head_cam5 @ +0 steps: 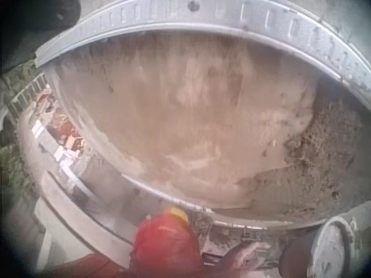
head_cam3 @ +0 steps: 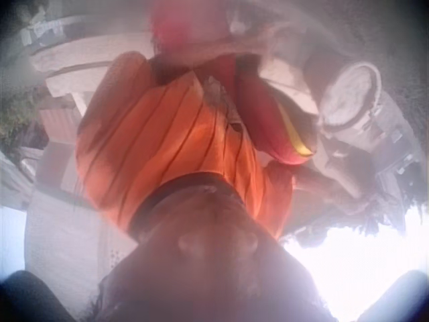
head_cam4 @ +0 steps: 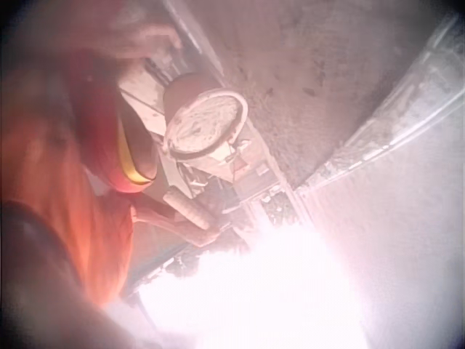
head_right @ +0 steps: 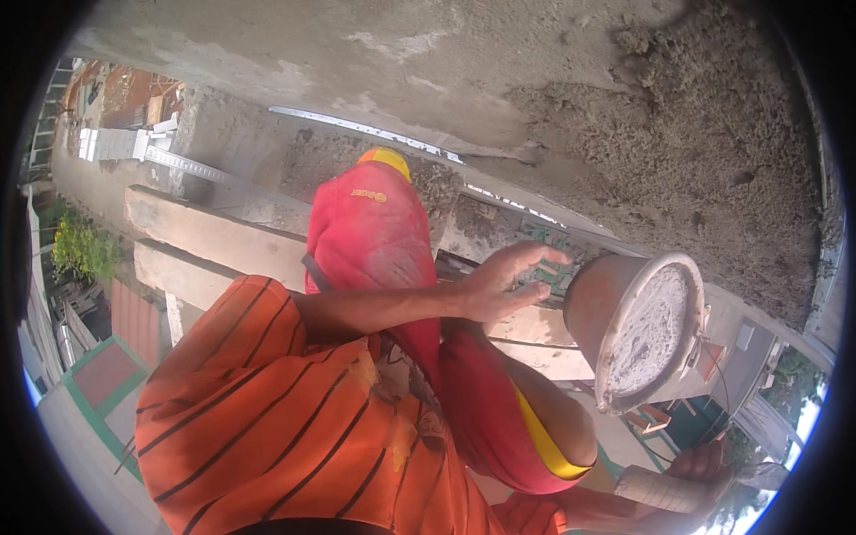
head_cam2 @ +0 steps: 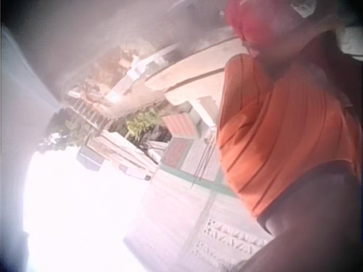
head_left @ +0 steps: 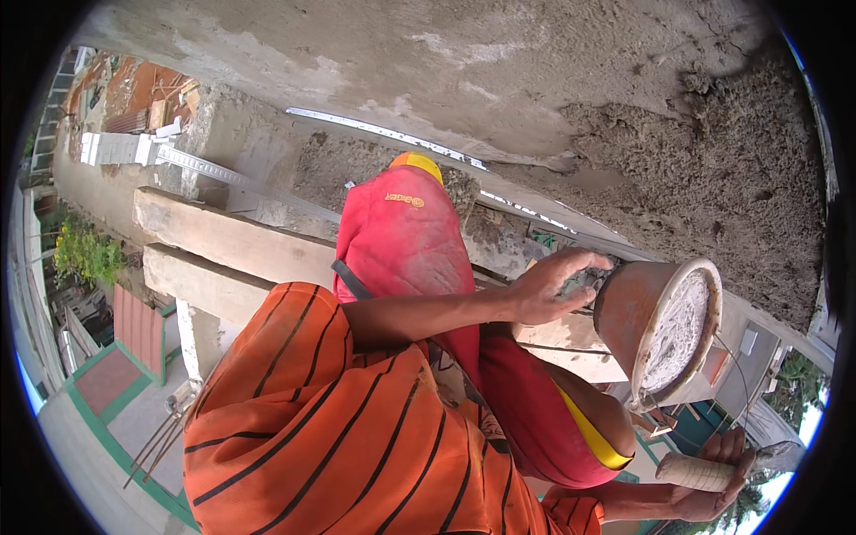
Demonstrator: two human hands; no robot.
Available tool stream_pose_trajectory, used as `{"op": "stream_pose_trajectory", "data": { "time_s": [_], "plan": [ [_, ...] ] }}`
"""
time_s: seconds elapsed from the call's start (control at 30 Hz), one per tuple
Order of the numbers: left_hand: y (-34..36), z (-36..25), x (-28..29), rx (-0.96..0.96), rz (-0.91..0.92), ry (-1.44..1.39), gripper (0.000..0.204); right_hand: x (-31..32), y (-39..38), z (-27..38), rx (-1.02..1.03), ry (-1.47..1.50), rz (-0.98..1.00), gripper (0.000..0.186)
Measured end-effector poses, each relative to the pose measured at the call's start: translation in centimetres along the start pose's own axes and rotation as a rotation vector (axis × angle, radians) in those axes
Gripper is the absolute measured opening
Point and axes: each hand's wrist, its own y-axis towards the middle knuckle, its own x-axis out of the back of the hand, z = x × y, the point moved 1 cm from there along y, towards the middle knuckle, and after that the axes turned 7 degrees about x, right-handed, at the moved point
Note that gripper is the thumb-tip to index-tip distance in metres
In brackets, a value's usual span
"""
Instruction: The person scoops wet cement from a bucket using a trowel and applies it to a curved wall surface. They repeatedly smooth and spread the cement along the wall, working their way along the curve.
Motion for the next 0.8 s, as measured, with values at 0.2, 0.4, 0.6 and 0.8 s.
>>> {"op": "stream_pose_trajectory", "data": {
  "time_s": [0.2,0.4,0.6,0.8],
  "plan": [
    [-0.3,1.4,-3.3,0.411,-0.23,-0.679,0.056,-7.2,0.5,3.5,-0.137,-0.054,0.226,0.022],
    [-6.9,3.3,-0.5,0.502,-0.275,-1.351,0.061,-16.4,0.8,1.2,-0.385,-0.088,0.478,0.03],
    [-15.9,0.5,6.5,0.321,-0.665,-1.445,0.063,-26.3,-1.6,-3.4,-0.632,-0.054,0.829,0.04],
    [-23.6,-5.0,12.5,-0.066,-1.094,-1.076,0.061,-37.4,-5.4,-7.5,-0.634,0.017,1.283,0.031]
  ]
}}
